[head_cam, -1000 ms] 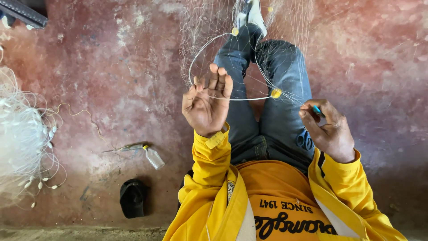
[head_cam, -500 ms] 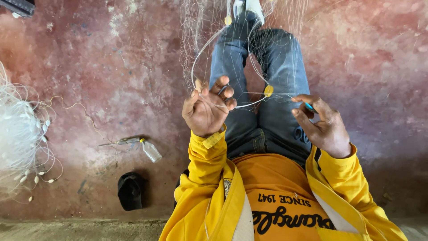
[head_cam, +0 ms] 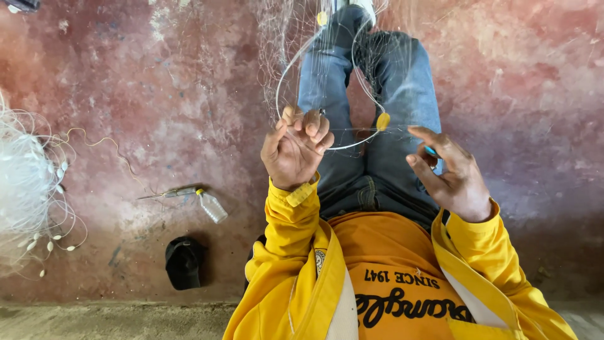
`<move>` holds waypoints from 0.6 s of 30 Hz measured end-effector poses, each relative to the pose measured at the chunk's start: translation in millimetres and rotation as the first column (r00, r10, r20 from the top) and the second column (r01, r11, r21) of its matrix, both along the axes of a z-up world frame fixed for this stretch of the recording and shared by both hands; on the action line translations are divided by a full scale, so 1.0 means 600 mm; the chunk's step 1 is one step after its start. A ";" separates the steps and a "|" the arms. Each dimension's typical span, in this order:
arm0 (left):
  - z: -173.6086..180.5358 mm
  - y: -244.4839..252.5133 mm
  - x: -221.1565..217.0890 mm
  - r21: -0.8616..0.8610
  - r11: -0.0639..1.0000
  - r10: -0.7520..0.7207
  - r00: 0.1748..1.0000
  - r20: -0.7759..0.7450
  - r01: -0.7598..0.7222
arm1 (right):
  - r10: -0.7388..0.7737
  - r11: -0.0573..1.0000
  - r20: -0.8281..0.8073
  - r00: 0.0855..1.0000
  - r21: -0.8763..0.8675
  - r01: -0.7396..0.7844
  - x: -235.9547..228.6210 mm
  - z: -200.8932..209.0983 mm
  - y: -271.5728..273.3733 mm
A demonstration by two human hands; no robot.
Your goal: The person sits on the floor and assembles a fishing rig by threading a thin line through a small blue tool and tying it to a yellow float. They use scissors to trim excess line and repeat the process to attach additional floats.
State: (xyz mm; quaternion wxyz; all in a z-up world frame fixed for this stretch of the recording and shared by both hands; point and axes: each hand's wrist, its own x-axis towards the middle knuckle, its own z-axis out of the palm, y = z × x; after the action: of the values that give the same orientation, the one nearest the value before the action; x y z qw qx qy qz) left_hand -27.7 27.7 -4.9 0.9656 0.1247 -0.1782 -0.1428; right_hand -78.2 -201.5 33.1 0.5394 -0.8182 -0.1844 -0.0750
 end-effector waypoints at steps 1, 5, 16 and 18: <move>0.001 -0.001 -0.001 0.000 1.000 0.000 1.000 0.000 0.000 | 0.000 1.000 0.000 1.000 0.000 0.000 0.000 0.001 -0.001; 0.001 -0.004 -0.002 0.015 1.000 0.000 1.000 -0.018 0.000 | 0.028 0.996 0.034 0.999 0.089 -0.031 0.000 -0.001 -0.005; 0.005 -0.003 -0.012 0.039 0.998 -0.060 0.998 0.016 0.059 | 0.147 0.989 -0.078 0.986 0.034 -0.145 0.002 0.026 0.062; 0.005 0.000 -0.009 0.026 0.998 -0.058 0.998 0.025 0.058 | 0.209 0.978 -0.119 0.971 0.017 -0.208 0.005 0.028 0.073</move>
State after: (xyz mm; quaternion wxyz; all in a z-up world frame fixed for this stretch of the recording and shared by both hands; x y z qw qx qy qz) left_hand -33.1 28.0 -1.8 0.9570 0.1334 -0.1925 -0.1714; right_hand -75.3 -157.9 49.8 0.5561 -0.7962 -0.2364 0.0310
